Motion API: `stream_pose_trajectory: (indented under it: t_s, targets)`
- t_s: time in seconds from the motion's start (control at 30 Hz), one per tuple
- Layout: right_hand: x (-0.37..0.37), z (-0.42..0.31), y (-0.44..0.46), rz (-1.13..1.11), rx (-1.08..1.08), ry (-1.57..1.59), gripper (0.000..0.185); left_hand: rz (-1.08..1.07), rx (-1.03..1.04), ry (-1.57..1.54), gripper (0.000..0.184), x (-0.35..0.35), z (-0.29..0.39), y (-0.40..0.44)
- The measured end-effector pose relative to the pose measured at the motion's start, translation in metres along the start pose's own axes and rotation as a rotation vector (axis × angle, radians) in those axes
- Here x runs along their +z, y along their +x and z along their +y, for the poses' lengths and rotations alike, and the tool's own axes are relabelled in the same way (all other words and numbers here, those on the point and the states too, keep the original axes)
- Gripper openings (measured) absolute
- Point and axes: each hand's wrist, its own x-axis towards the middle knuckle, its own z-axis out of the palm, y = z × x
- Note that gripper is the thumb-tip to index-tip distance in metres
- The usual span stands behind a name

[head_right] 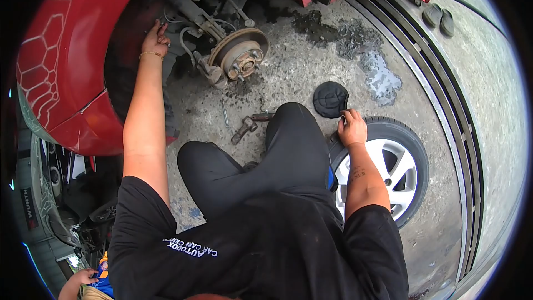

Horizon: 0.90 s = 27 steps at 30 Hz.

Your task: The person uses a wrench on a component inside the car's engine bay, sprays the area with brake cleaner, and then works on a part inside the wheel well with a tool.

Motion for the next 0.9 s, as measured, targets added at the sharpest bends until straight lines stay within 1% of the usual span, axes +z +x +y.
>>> stream_pose_trajectory:
  t_s: [0.37, 0.67, 0.9]
  targets:
    - [0.003, 0.001, 0.000, 0.006, 0.001, -0.008, 0.021, -0.033, 0.002, -0.004, 0.024, -0.002, 0.000, -0.001]
    - [0.003, 0.003, 0.000, -0.027, 0.007, -0.029, 0.023, -0.050, -0.015, 0.004, 0.020, -0.005, 0.003, 0.001]
    - [0.005, 0.003, 0.000, -0.030, 0.007, -0.026, 0.023, -0.067, -0.016, 0.065, 0.021, -0.005, 0.012, 0.000]
